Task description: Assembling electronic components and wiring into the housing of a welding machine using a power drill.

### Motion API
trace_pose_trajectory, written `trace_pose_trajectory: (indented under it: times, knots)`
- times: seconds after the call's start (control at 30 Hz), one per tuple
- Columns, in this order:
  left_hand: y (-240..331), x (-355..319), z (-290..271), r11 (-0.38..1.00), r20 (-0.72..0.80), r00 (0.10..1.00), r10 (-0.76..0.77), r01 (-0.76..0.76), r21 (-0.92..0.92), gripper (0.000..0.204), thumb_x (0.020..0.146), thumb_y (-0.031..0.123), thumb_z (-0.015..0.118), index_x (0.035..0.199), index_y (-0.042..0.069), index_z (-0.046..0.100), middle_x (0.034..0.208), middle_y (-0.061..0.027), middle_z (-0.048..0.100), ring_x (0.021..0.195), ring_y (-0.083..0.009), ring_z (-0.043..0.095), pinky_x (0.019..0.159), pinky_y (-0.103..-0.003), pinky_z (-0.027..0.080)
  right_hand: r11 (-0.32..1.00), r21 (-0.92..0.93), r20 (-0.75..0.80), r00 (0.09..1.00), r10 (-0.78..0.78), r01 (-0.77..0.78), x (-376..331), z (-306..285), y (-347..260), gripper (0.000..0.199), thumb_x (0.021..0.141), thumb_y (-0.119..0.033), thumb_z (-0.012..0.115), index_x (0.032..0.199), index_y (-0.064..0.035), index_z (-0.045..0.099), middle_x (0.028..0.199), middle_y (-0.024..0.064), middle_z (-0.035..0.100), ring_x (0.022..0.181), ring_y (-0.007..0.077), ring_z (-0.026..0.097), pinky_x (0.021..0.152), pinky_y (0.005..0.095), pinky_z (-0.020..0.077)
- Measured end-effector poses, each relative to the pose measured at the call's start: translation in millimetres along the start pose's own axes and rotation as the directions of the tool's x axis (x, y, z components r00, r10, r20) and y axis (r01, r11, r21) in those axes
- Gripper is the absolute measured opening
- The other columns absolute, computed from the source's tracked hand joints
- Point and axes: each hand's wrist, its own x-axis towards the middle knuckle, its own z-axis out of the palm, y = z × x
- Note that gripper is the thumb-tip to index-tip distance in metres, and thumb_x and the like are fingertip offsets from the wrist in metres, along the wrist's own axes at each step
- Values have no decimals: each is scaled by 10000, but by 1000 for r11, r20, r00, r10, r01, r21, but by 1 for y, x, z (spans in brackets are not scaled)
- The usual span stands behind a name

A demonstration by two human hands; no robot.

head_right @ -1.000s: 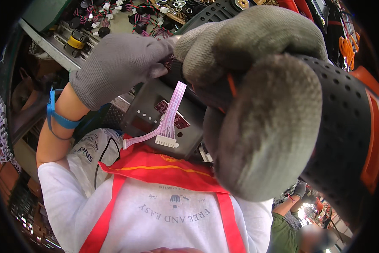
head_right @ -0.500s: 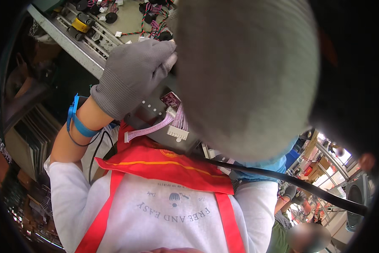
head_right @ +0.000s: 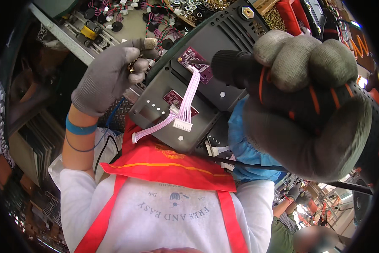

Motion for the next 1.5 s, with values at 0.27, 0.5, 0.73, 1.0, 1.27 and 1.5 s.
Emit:
trace_pose_trajectory:
  times: [0.27, 0.5, 0.73, 1.0, 1.27, 1.5]
  knots:
    - [-13, -15, 31, 989, 64, 987, 147, -146, -20, 360, 1015, 211, 422, 1279, -26, 482, 1013, -103, 603, 657, -48, 425, 528, -176, 346, 999, 28, 29, 999, -28, 27, -15, 16, -5, 336, 918, -349, 481, 1023, -35, 535, 784, 67, 517, 727, 209, 504, 652, 386, 476]
    - [-17, -19, 27, 991, 101, 992, 73, -61, -122, 388, 1003, 417, 454, 1015, 49, 576, 779, -36, 588, 526, -50, 389, 451, -191, 311, 999, 34, 52, 998, -39, 38, -21, 28, -4, 320, 901, -366, 506, 1003, -64, 519, 782, 46, 504, 747, 193, 491, 669, 371, 464]
    - [-17, -25, 32, 986, 133, 989, 64, -42, -159, 372, 995, 349, 515, 1121, 21, 637, 763, -7, 619, 535, -35, 411, 462, -178, 329, 999, 32, 57, 997, -46, 44, -22, 31, -9, 309, 884, -384, 532, 983, -92, 503, 780, 26, 492, 768, 178, 477, 685, 357, 453]
    - [-26, -24, 26, 936, 120, 987, 107, -60, -346, 388, 979, 363, 541, 1122, 15, 634, 778, -1, 605, 525, -36, 401, 443, -190, 313, 998, 35, 86, 995, -51, 48, -21, 35, -9, 304, 864, -403, 560, 960, -126, 484, 778, 2, 477, 791, 160, 462, 703, 340, 440]
    - [-30, -37, 30, 973, 108, 992, 61, -35, -229, 400, 966, 432, 518, 1028, 54, 632, 658, 39, 458, 483, -38, 315, 426, -193, 265, 999, 35, 139, 990, -35, 30, -24, 42, -8, 306, 845, -423, 589, 937, -159, 465, 776, -21, 463, 814, 142, 447, 722, 324, 427]
    - [-34, -44, 37, 913, 170, 981, 92, -16, -407, 429, 953, 398, 575, 1101, -1, 632, 748, 4, 598, 526, -27, 389, 463, -169, 323, 996, 68, 46, 997, -66, 63, -39, 42, -11, 291, 822, -389, 620, 911, -159, 465, 747, -26, 479, 777, 127, 461, 698, 300, 441]
